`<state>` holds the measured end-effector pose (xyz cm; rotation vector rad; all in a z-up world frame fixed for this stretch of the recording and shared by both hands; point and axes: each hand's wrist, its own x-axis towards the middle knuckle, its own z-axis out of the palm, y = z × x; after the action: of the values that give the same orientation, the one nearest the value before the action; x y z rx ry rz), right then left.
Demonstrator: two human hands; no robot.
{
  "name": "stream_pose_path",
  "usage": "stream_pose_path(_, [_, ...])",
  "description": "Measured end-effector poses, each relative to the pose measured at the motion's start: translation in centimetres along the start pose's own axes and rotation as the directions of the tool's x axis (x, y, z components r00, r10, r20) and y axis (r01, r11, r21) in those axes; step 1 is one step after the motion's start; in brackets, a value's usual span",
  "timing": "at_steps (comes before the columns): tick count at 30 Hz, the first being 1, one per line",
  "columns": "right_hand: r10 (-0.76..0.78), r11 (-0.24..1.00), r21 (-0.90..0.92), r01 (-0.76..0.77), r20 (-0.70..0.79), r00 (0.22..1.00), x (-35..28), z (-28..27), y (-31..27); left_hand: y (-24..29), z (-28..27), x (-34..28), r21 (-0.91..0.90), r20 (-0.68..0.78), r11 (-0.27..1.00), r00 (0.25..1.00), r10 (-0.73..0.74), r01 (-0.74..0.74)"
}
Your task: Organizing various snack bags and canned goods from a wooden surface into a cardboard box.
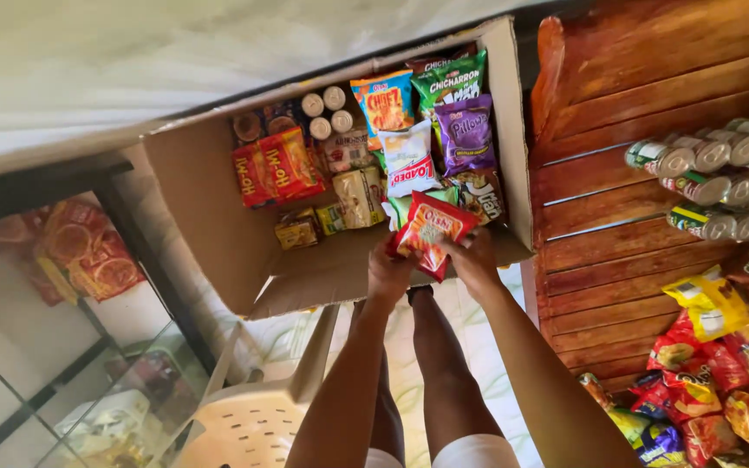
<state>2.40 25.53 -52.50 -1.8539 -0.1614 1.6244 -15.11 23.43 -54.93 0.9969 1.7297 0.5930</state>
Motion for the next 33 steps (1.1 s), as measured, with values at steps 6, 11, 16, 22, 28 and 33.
stream_pose_path(6, [-0.264, 0.962, -0.058, 0.269, 0.072, 0.962, 2.8, 0.0, 1.9, -1.9, 1.4, 1.7, -0.195, 0.150, 0.960, 0.973, -0.176, 0.203])
stream_pose_path(11, [-0.369, 0.912, -0.165, 0.375, 0.068, 0.927, 5.1, -1.6, 3.7, -1.6, 2.8, 1.5, 0.077, 0.084, 0.987, 0.986, -0.146, 0.139])
stream_pose_path(16, [-0.359, 0.932, -0.005, 0.362, 0.111, 0.927, 5.7, -3.3, 4.2, -1.3, 3.3, 3.2, 0.147, -0.079, 0.988, 0.997, -0.028, 0.039])
stream_pose_path(22, [-0.164, 0.479, -0.805, 0.351, 0.311, 0.936, 3.2, -2.8, -0.9, -3.8, 3.5, 6.7, 0.423, 0.021, 0.897, 0.991, 0.131, -0.128])
stream_pose_path(28, [-0.563, 0.202, -0.897, 0.392, 0.221, 0.796, 0.7, -1.7, -3.3, -2.6, 4.0, 7.1, 0.433, 0.102, 0.872, 0.974, 0.204, -0.228])
stream_pose_path(33, [-0.566, -0.087, -0.826, 0.557, 0.501, 0.655, 1.6, -1.4, -2.0, 1.0, 3.0, 5.9, 0.061, -0.069, 0.995, 0.994, 0.082, -0.078])
